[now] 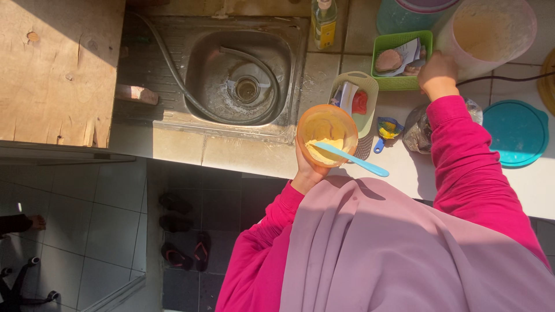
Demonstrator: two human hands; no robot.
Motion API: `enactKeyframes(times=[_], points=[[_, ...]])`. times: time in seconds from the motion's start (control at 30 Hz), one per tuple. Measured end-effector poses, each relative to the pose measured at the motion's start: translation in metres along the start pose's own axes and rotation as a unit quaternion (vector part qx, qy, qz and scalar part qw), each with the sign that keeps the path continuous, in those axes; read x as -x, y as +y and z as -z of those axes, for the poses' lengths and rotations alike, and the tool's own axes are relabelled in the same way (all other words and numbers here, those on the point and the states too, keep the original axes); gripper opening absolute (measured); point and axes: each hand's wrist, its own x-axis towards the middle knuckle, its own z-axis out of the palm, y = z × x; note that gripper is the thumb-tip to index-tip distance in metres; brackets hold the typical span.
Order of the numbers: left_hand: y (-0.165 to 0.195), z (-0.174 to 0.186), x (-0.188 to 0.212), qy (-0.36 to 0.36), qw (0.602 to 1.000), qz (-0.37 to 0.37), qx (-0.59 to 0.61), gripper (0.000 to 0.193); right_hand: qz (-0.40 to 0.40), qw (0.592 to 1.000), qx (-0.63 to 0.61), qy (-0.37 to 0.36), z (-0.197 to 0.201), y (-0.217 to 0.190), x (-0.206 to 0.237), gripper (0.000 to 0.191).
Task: The person mixes a yellow paste in a plastic bowl using a spatula, adding material and stirring it at a sink-side counter. They then hold a partial denture framework on a plaster model and spread the mixed paste onto the framework with the spatula, working it into the dental appliance.
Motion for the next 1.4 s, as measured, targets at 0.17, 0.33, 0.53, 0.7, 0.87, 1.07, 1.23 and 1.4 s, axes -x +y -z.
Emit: enactKeyframes(times=[0.17, 0.33, 0.53, 0.7, 0.87, 1.07, 1.23, 1.4], points=[[0.003, 0.003, -0.003, -0.008, 1.0, -0.01, 0.021, 0.072, 0.032, 0.998, -0.033, 0.043, 0.002, 0.023, -0.003, 0.03], [0.007, 0.005, -0.001, -0.013, 1.0, 0.014, 0.013, 0.076, 0.11, 0.993, -0.005, 0.046, 0.04, 0.041, 0.001, 0.026], [0.006, -0.002, 0.002, -0.064, 0.996, 0.033, 0.057, 0.077, 0.176, 0.958, -0.226, 0.014, 0.09, -0.02, 0.033, 0.025], [0.016, -0.005, 0.008, -0.089, 0.993, -0.002, 0.077, 0.073, 0.234, 0.921, -0.31, 0.005, 0.091, -0.085, 0.046, 0.025], [0.021, -0.003, 0.023, -0.157, 0.977, -0.002, 0.141, 0.073, 0.288, 0.89, -0.353, 0.022, 0.072, -0.131, 0.047, 0.019], [0.015, 0.005, 0.031, -0.166, 0.973, 0.007, 0.162, 0.077, 0.295, 0.883, -0.365, -0.011, 0.035, -0.162, 0.049, 0.023], [0.009, 0.005, 0.036, -0.146, 0.984, -0.04, 0.097, 0.067, 0.277, 0.888, -0.358, -0.078, -0.012, -0.183, 0.066, 0.018], [0.007, 0.006, 0.039, -0.176, 0.974, -0.019, 0.14, 0.062, 0.295, 0.897, -0.316, -0.093, -0.066, -0.194, 0.092, 0.019]])
